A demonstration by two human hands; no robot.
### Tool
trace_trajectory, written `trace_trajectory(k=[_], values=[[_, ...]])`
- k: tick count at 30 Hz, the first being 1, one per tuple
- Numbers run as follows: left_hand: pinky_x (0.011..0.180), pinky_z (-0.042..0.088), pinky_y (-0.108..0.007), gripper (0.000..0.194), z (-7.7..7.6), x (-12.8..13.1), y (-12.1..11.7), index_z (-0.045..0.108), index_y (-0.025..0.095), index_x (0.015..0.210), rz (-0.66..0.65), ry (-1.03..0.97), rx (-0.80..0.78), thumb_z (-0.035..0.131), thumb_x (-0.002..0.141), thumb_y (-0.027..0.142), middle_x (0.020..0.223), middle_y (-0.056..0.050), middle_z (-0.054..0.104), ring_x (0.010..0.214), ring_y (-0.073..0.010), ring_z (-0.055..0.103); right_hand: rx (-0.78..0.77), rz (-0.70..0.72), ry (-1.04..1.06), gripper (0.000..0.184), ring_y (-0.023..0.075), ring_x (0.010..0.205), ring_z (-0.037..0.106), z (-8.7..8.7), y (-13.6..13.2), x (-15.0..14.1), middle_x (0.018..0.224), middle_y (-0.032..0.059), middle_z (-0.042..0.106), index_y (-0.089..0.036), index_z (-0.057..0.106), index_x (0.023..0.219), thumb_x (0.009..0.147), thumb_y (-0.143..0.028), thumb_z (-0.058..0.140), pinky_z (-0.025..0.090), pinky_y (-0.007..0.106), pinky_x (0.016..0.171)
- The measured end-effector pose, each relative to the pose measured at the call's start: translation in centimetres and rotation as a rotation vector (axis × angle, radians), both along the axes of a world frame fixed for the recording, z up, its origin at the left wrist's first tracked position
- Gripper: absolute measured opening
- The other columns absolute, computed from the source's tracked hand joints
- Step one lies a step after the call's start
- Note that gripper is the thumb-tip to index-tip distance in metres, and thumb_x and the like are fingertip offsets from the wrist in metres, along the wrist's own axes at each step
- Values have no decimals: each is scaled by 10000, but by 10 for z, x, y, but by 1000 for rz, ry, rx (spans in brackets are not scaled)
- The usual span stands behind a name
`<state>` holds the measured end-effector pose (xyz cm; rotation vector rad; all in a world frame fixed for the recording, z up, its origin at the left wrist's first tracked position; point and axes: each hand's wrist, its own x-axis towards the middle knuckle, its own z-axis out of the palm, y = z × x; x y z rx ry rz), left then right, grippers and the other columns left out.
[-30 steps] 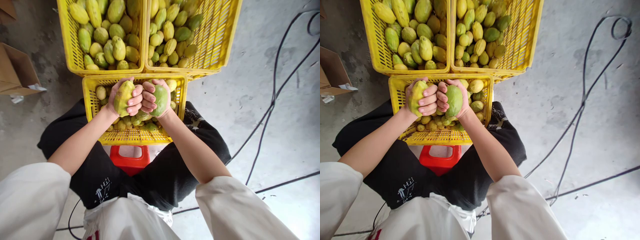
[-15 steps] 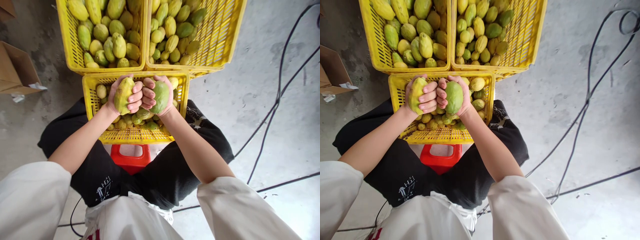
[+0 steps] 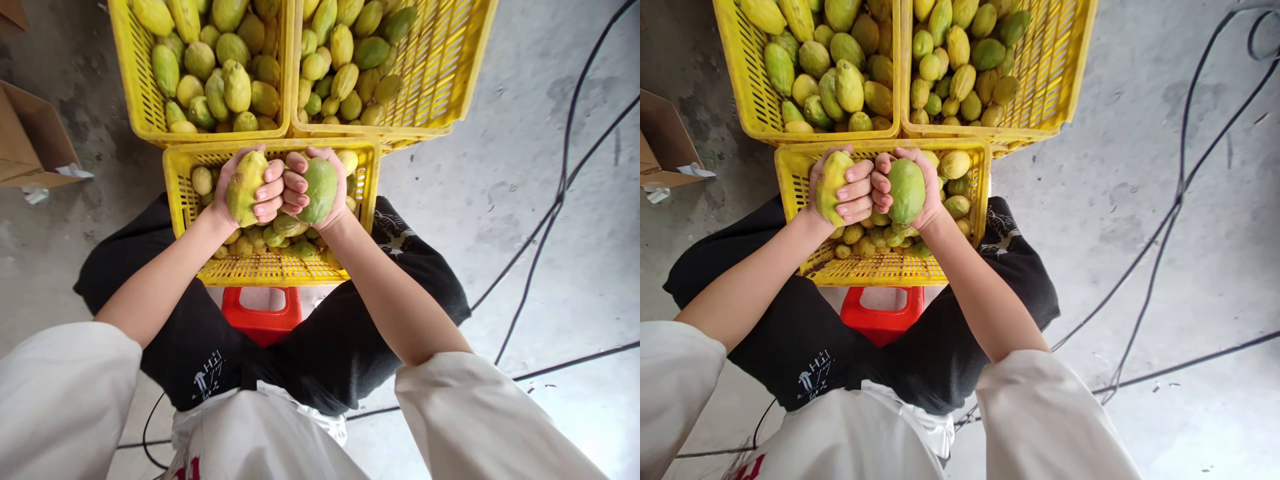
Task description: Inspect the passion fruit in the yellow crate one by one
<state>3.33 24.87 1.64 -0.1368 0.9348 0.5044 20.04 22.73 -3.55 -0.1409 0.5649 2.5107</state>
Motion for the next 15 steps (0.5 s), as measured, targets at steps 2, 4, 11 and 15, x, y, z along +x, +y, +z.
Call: trace_trajectory(k=[2, 4, 11, 15], values=[[363, 422, -298, 514, 0, 1, 0, 674, 268, 1093, 5, 7, -4, 557, 1096, 769, 517, 53, 386, 382, -242, 566, -20, 30, -13, 693, 210, 430, 424, 3, 1, 0, 557, -85, 326, -325, 300, 852, 1021, -996, 331, 562, 330, 442], [365, 420, -294, 502, 1, 2, -1, 671, 264, 1095, 6, 14, 2, 556, 1099, 752, 522, 52, 385, 400, -246, 584, 11, 34, 15, 681, 204, 431, 418, 7, 2, 2, 548, -93, 300, -328, 297, 840, 1032, -981, 312, 557, 322, 446], [420, 453, -254, 329, -2, 8, 0, 640, 239, 1065, 127, 80, 44, 559, 1109, 555, 636, 5, 560, 462, -175, 561, -103, -96, -602, 550, 173, 489, 496, 44, 11, 2, 624, -54, 508, -319, 504, 851, 1166, -596, 149, 527, 227, 471], [590, 609, -337, 270, -34, 12, -7, 654, 238, 1103, 80, 275, 59, 605, 1079, 503, 748, -35, 656, 630, -244, 699, -161, 4, -1132, 352, 202, 529, 558, 22, 4, -8, 620, -35, 548, -322, 583, 880, 1149, -441, 391, 578, 259, 498]])
